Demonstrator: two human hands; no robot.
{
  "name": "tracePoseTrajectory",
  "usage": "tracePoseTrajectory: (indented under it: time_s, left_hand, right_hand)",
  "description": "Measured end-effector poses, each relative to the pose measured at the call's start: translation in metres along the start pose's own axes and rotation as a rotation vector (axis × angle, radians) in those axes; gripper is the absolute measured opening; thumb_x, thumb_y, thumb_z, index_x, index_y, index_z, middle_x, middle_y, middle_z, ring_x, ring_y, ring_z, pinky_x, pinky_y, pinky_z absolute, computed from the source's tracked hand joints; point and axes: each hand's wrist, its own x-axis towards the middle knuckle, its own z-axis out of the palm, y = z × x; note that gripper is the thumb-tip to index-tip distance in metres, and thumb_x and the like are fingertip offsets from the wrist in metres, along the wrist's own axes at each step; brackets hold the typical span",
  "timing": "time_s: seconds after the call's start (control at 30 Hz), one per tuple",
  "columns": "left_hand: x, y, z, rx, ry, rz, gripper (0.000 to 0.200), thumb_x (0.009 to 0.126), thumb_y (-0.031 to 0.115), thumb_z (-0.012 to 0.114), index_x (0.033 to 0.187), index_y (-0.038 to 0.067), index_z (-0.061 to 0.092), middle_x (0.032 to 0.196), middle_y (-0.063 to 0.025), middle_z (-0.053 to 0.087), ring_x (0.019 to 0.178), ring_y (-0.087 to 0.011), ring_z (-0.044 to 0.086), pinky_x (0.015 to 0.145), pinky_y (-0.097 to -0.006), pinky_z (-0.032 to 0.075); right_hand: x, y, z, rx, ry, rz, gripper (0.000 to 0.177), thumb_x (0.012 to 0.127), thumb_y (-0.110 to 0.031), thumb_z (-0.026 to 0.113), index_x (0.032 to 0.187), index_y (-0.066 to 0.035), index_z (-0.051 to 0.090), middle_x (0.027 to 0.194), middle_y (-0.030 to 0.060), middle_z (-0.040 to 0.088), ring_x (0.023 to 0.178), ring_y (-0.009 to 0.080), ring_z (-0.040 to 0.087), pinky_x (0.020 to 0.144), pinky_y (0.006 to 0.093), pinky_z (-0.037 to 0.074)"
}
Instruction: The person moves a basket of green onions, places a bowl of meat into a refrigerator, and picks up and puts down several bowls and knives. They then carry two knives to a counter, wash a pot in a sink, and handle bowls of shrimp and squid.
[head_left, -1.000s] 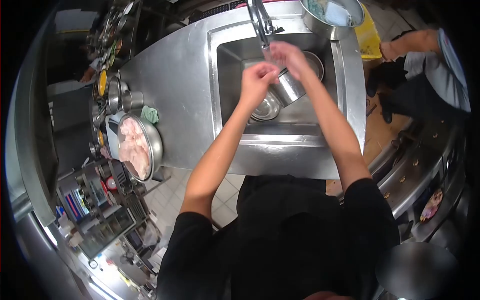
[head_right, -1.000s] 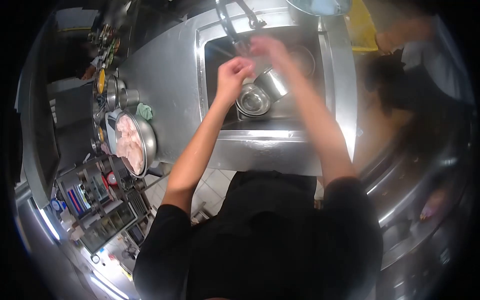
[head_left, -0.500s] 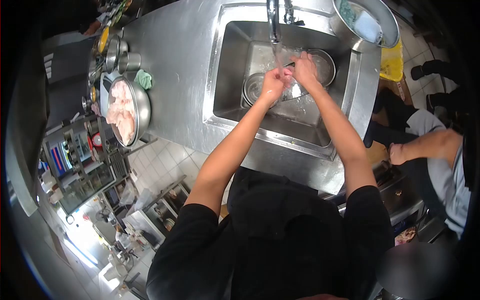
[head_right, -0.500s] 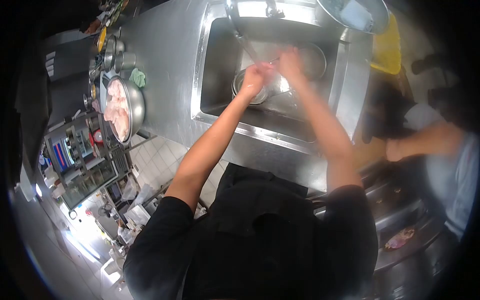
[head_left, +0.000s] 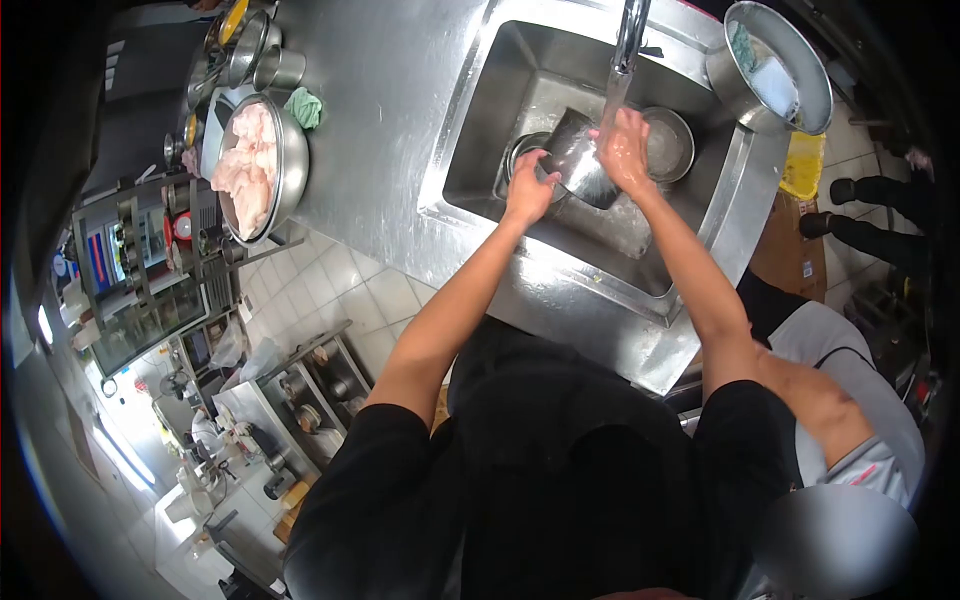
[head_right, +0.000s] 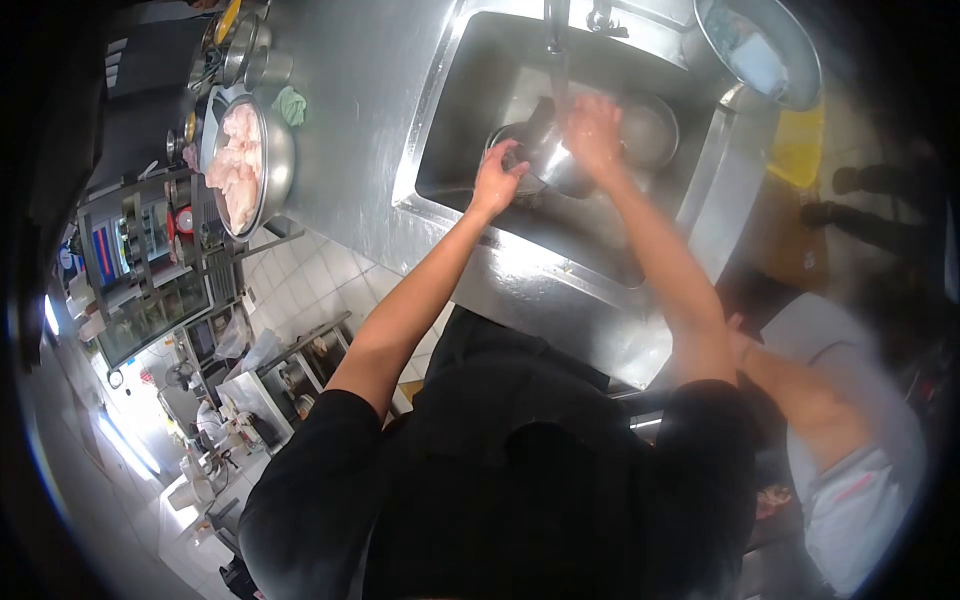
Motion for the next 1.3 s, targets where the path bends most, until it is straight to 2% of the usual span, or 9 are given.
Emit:
tracePoseTrajectory:
  time_s: [0.07,0.2,0.33,0.5,0.67,0.83,0.9,1.13,1.3]
  left_hand:
    - [0.007,-0.010,0.005,-0.150,0.093,-0.134,0.054,0.079,0.022,0.065,0.127,0.007,0.044,0.128,-0.0145,0.047,0.119,-0.0314,0.044,0.099,-0.0356,0.034]
    - [0.018,0.003,0.016,-0.902,-0.276,-0.486,0.084,0.084,0.039,0.057,0.145,0.013,0.004,0.150,-0.0134,0.008,0.138,-0.0261,0.010,0.109,-0.0352,0.016]
    - [0.028,0.035,0.071,-0.652,-0.109,-0.182,0.098,0.082,0.042,0.058,0.141,0.000,-0.009,0.149,-0.0176,-0.006,0.138,-0.0256,-0.008,0.111,-0.0348,0.002]
    - [0.024,0.062,0.073,-0.533,-0.121,-0.235,0.097,0.082,0.034,0.058,0.140,-0.002,-0.011,0.148,-0.0194,-0.007,0.138,-0.0252,-0.005,0.111,-0.0336,0.004]
    - [0.004,0.072,0.065,-0.862,-0.181,-0.419,0.097,0.081,0.037,0.059,0.141,0.000,-0.008,0.149,-0.0179,-0.005,0.138,-0.0246,-0.004,0.110,-0.0405,0.001]
    - [-0.006,0.051,0.074,-1.195,-0.291,-0.415,0.092,0.080,0.037,0.058,0.142,0.001,0.000,0.150,-0.0144,-0.006,0.138,-0.0215,-0.009,0.108,-0.0448,-0.007]
    - [-0.017,0.052,0.071,-1.222,-0.058,-0.369,0.060,0.085,0.030,0.051,0.135,0.006,0.028,0.142,-0.0095,0.024,0.134,-0.0239,0.012,0.107,-0.0485,0.008]
    - [-0.028,0.051,0.041,-1.651,-0.071,-0.555,0.067,0.086,0.032,0.046,0.138,0.001,0.018,0.148,-0.0143,0.011,0.138,-0.0292,0.001,0.107,-0.0550,-0.004]
    - [-0.039,0.033,0.031,-1.510,0.010,-0.549,0.065,0.090,0.036,0.039,0.140,0.003,0.014,0.148,-0.0182,0.011,0.137,-0.0346,0.009,0.106,-0.0587,0.003]
  right_hand:
    - [0.001,0.005,-0.016,0.189,0.059,0.267,0.017,0.079,-0.020,0.060,0.074,-0.005,0.066,0.103,0.0086,0.053,0.099,0.0284,0.045,0.087,0.0435,0.032]
    - [-0.015,0.028,-0.008,0.331,0.174,0.395,0.019,0.081,-0.019,0.059,0.080,-0.002,0.067,0.100,0.0119,0.054,0.098,0.0302,0.045,0.088,0.0382,0.035]
    - [-0.031,0.053,0.011,0.361,0.358,0.481,0.022,0.084,-0.019,0.057,0.081,0.000,0.066,0.098,0.0113,0.055,0.093,0.0271,0.047,0.085,0.0360,0.037]
    - [-0.019,0.060,0.001,0.471,0.294,0.684,0.025,0.083,-0.025,0.057,0.085,-0.004,0.069,0.128,0.0117,0.046,0.119,0.0323,0.037,0.097,0.0384,0.031]
    - [-0.001,0.040,-0.004,0.232,0.278,0.486,0.019,0.082,-0.020,0.059,0.077,-0.005,0.069,0.139,0.0087,0.037,0.129,0.0322,0.027,0.105,0.0389,0.025]
    - [0.007,0.013,-0.005,0.288,0.374,0.311,0.019,0.080,-0.019,0.062,0.071,-0.001,0.064,0.125,0.0116,0.047,0.118,0.0363,0.033,0.098,0.0433,0.028]
    - [0.010,0.003,-0.013,0.177,0.377,0.211,0.014,0.076,-0.016,0.065,0.074,-0.002,0.065,0.112,0.0127,0.051,0.103,0.0330,0.042,0.090,0.0428,0.033]
    - [0.023,-0.031,-0.027,0.101,0.184,-0.083,0.022,0.077,-0.022,0.066,0.073,-0.001,0.059,0.098,0.0149,0.051,0.092,0.0325,0.050,0.073,0.0409,0.043]
    - [0.026,-0.038,-0.038,0.196,0.178,-0.118,0.020,0.078,-0.020,0.064,0.075,-0.001,0.058,0.090,0.0131,0.049,0.082,0.0313,0.053,0.069,0.0405,0.043]
